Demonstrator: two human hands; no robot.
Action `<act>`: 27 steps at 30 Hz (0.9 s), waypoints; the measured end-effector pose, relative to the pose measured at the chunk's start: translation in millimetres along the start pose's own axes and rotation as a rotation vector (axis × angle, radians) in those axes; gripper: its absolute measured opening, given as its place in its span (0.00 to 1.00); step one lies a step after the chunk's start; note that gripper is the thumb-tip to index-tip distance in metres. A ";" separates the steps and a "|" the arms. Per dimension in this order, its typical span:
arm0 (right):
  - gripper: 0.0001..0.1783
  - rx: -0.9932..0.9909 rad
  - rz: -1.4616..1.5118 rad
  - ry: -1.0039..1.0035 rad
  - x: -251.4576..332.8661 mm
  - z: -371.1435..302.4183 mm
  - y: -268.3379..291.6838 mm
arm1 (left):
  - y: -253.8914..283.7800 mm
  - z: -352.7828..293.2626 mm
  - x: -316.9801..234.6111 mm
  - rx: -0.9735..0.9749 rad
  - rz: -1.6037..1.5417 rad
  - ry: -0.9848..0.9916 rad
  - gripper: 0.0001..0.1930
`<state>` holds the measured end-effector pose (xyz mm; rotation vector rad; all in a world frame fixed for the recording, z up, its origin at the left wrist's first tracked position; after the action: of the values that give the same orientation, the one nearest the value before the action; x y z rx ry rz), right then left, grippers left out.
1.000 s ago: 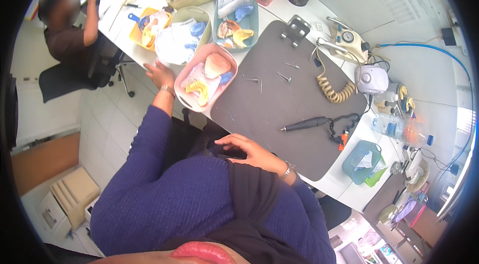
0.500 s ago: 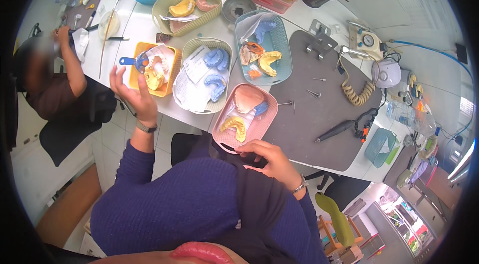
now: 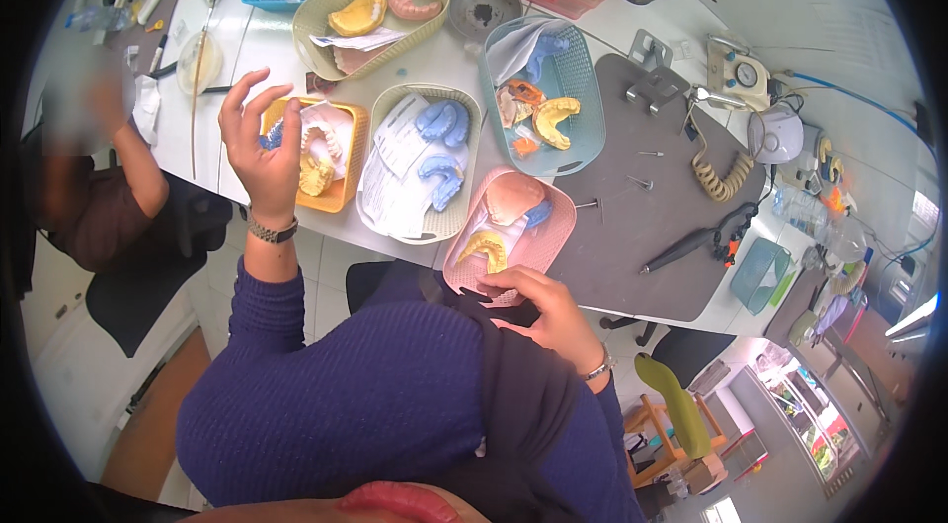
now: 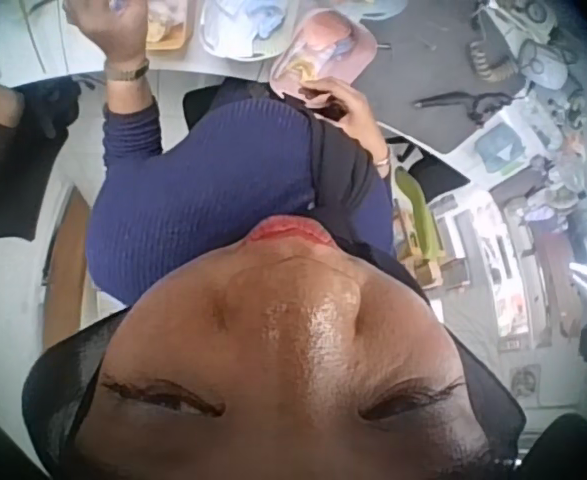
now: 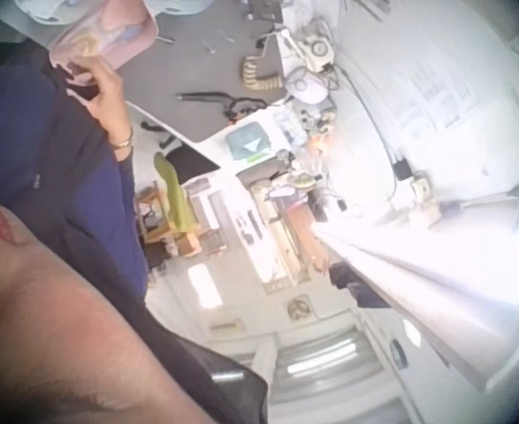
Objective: The person takes dental impressions from a basket and uses a marker to write a name on the mandibular models.
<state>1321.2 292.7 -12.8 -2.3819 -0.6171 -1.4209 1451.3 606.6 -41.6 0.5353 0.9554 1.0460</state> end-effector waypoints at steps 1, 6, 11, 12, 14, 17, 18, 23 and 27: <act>0.26 -0.007 0.008 -0.001 0.7 1.8 -0.3 | -0.8 2.4 -0.2 0.032 0.026 -0.028 0.08; 0.25 -0.029 -0.002 -0.013 4.5 6.8 -0.1 | -9.2 14.9 -2.9 0.216 0.155 -0.100 0.04; 0.28 -0.052 -0.021 0.041 4.7 10.6 0.3 | -34.4 34.1 -1.2 0.409 0.153 -0.199 0.10; 0.29 -0.060 -0.019 0.049 4.1 10.8 0.1 | -38.5 36.6 -0.3 0.464 0.165 -0.214 0.11; 0.30 -0.083 -0.025 0.026 10.6 10.6 -1.9 | -44.5 44.3 6.1 0.623 0.151 -0.180 0.14; 0.30 -0.101 -0.026 0.025 13.0 12.6 -0.9 | -46.6 49.8 14.5 0.669 0.161 -0.133 0.16; 0.30 -0.104 -0.026 0.029 11.4 13.5 0.0 | -46.7 50.2 16.7 0.652 0.170 -0.118 0.16; 0.30 -0.117 -0.040 0.025 7.4 14.5 -0.1 | -54.3 48.9 23.0 0.579 0.119 -0.072 0.16; 0.31 -0.102 -0.058 0.041 0.8 13.2 0.4 | -53.9 49.1 19.7 0.612 0.130 -0.061 0.16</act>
<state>1331.7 298.5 -18.3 -2.4232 -0.6222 -1.5569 1522.7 603.8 -65.7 1.1397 1.1992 0.8342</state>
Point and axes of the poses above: each hand's wrist, its own z-axis towards the middle knuckle, its own y-axis out of the back of the hand, x = y × z, the point moved 1 cm from there along z, towards the middle knuckle, and after that the axes turned 7 degrees about z, right-handed, at the moved point
